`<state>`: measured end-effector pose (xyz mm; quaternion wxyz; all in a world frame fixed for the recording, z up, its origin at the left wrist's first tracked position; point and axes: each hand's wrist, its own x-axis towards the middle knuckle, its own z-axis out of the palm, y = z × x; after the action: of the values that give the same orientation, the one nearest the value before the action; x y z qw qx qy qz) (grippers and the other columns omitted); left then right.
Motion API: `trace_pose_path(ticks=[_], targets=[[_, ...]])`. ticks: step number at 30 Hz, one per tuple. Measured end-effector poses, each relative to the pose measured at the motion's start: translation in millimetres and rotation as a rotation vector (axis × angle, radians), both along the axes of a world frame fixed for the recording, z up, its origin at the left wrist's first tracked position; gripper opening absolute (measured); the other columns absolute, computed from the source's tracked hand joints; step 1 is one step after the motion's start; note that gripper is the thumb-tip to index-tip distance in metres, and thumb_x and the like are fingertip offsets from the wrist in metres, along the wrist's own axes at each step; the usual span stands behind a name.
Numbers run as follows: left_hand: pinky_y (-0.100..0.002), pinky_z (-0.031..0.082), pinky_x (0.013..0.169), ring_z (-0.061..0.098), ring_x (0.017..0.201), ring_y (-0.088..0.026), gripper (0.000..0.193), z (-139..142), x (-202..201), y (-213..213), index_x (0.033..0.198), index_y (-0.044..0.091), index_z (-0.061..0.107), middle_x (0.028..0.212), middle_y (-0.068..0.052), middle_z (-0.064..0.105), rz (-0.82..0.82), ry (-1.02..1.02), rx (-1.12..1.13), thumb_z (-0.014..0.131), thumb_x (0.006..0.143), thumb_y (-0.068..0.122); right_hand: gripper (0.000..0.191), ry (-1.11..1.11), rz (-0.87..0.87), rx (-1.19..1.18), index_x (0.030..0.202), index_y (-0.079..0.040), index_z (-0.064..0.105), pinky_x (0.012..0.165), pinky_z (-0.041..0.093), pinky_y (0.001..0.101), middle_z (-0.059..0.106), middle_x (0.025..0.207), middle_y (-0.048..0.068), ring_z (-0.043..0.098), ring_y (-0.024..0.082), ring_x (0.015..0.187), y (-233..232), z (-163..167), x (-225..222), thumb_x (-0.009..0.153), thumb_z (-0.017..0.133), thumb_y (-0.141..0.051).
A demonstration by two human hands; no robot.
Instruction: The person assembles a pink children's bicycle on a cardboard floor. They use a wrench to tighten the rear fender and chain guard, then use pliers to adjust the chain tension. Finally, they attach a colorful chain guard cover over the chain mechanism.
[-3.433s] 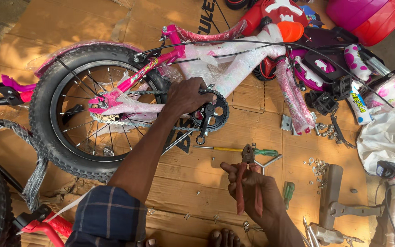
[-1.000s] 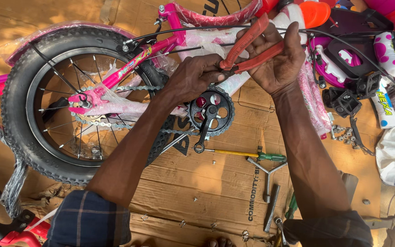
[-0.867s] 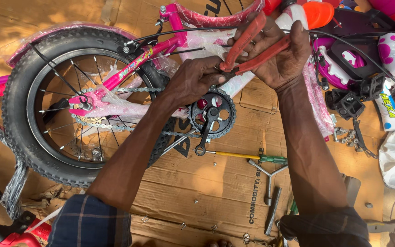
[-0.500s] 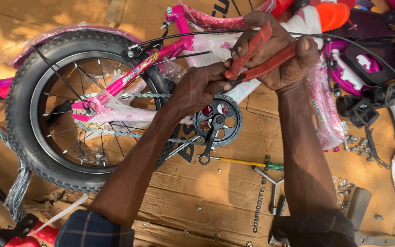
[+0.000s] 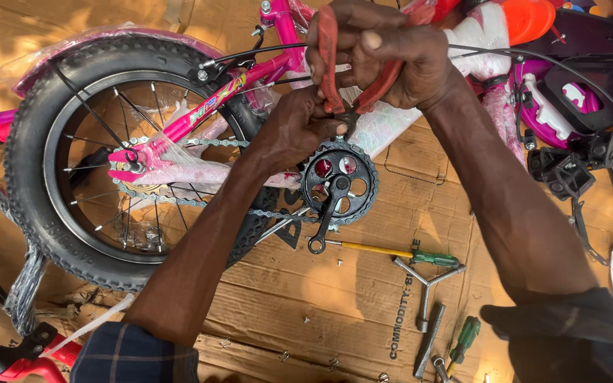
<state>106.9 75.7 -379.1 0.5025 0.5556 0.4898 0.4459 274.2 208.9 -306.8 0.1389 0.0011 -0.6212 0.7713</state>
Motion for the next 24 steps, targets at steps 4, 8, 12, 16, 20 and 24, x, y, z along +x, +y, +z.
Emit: trace_pose_path(ticks=[4,8,12,16,20,24], targets=[[-0.03,0.059,0.093,0.075,0.102,-0.016,0.05,-0.2,-6.4,-1.2,0.132,-0.003,0.061,0.11,-0.008,0.078,0.008,-0.016,-0.067,0.078,0.085,0.0,0.069,-0.081,0.129,-0.064,0.155,0.005,0.039,0.103,0.054,0.0404,0.058,0.128,0.019,0.06,0.024,0.12,-0.6,4.1,-16.2,0.105,0.064,-0.035],[-0.029,0.059,0.095,0.07,0.108,-0.014,0.065,-1.9,-6.8,0.8,0.139,-0.001,0.05,0.117,-0.007,0.073,0.0,-0.217,0.001,0.079,0.08,-0.004,0.067,-0.083,0.12,-0.031,0.159,0.004,0.039,0.106,0.052,0.0422,0.054,0.138,0.019,0.057,0.024,0.128,1.0,6.1,-23.4,0.106,0.063,-0.032],[-0.029,0.061,0.09,0.072,0.104,-0.014,0.053,-2.3,-4.7,5.8,0.129,0.002,0.057,0.113,-0.009,0.076,-0.024,-0.235,-0.056,0.081,0.081,0.001,0.063,0.027,0.054,-0.071,0.153,0.004,0.044,0.113,0.051,0.0464,0.056,0.14,0.023,0.057,0.029,0.132,1.5,3.5,2.0,0.107,0.062,-0.035],[-0.029,0.063,0.087,0.073,0.102,-0.013,0.037,-1.3,-1.0,3.6,0.11,0.004,0.062,0.105,-0.006,0.074,0.002,-0.117,0.059,0.087,0.084,0.012,0.065,0.239,-0.191,-0.178,0.152,-0.005,0.043,0.118,0.047,0.0464,0.053,0.152,0.018,0.053,0.027,0.139,-15.8,-5.3,49.9,0.108,0.057,-0.051],[-0.032,0.058,0.078,0.072,0.087,-0.014,0.028,6.3,4.5,0.9,0.1,0.004,0.07,0.091,-0.006,0.075,0.068,0.149,0.052,0.08,0.092,0.029,0.053,0.34,-0.479,-0.355,0.138,-0.01,0.05,0.103,0.054,0.052,0.062,0.13,0.013,0.062,0.027,0.122,-36.8,2.1,97.2,0.105,0.053,-0.052],[-0.04,0.055,0.076,0.071,0.083,-0.023,0.037,14.9,16.5,-4.9,0.094,0.004,0.071,0.089,-0.011,0.074,0.006,0.529,0.098,0.078,0.09,0.04,0.043,-0.438,-0.941,-0.218,0.125,-0.008,0.062,0.067,0.057,0.0374,0.066,0.09,0.003,0.069,0.015,0.076,-63.3,1.2,118.8,0.099,0.057,-0.041]])
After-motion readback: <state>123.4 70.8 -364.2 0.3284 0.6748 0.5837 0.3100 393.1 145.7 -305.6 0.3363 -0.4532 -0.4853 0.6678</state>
